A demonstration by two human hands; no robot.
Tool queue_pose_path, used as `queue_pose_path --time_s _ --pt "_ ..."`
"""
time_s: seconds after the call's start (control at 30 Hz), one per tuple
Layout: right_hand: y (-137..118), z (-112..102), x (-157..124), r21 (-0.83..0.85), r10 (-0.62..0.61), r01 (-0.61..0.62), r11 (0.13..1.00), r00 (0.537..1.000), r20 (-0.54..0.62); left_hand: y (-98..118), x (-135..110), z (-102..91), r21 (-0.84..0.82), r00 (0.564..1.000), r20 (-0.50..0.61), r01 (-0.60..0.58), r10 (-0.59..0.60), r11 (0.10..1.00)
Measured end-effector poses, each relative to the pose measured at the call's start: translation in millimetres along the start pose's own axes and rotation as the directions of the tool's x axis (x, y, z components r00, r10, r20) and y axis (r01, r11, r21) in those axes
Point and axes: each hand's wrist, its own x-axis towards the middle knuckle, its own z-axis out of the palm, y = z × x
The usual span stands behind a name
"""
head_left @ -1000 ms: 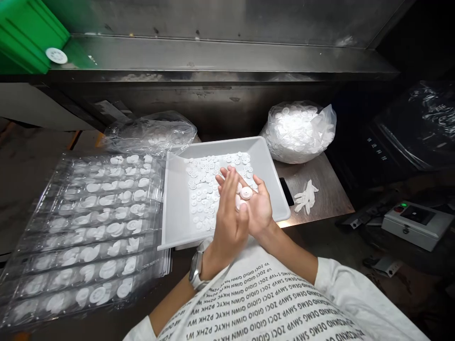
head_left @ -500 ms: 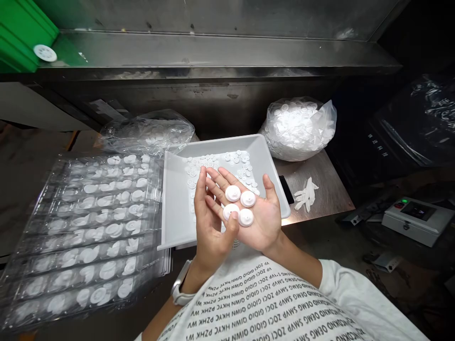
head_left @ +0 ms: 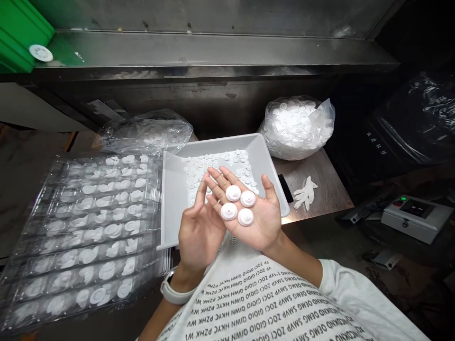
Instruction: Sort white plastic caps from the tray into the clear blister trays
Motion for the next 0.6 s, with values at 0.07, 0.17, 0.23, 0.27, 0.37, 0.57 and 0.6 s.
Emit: queue_pose_path --time_s 0.07,0.17,0.23,0.27,0.37,0.57,0.6 --pt "0.4 -0.8 0.4 -0.034 -0.007 0.007 0.999 1.0 -0.006 2.4 3.2 -2.7 -0.07 0.995 0.019 0.101 -0.1 0.992" --pt "1.5 -2.2 1.5 -0.086 -0.013 0.011 0.996 1.0 -0.021 2.0 5.0 -2.8 -0.091 0.986 0.017 0.169 -0.168 0.981" --pt "2.3 -3.2 2.2 -0.107 -0.021 0.017 0.994 0.999 -0.039 0.8 4.3 -1.3 -0.087 0.98 0.016 0.199 -0.198 0.976" --pt "2.7 -3.7 2.6 -0.11 -0.026 0.02 0.994 0.999 -0.047 0.3 3.7 -0.5 -0.084 0.978 0.019 0.211 -0.21 0.974" --pt "3.4 -5.2 3.4 -0.098 -0.037 0.031 0.995 0.997 -0.064 0.1 2.9 1.1 -0.086 0.974 0.034 0.228 -0.225 0.97" --pt "7.4 -13.5 8.6 -0.091 -0.074 0.066 0.994 0.993 -0.091 -1.3 10.2 0.3 -0.152 0.972 -0.044 0.222 -0.231 0.963" --pt "9.3 -16.1 9.9 -0.16 -0.112 0.093 0.983 0.987 -0.112 -3.0 12.3 -1.0 -0.171 0.967 -0.075 0.23 -0.245 0.958"
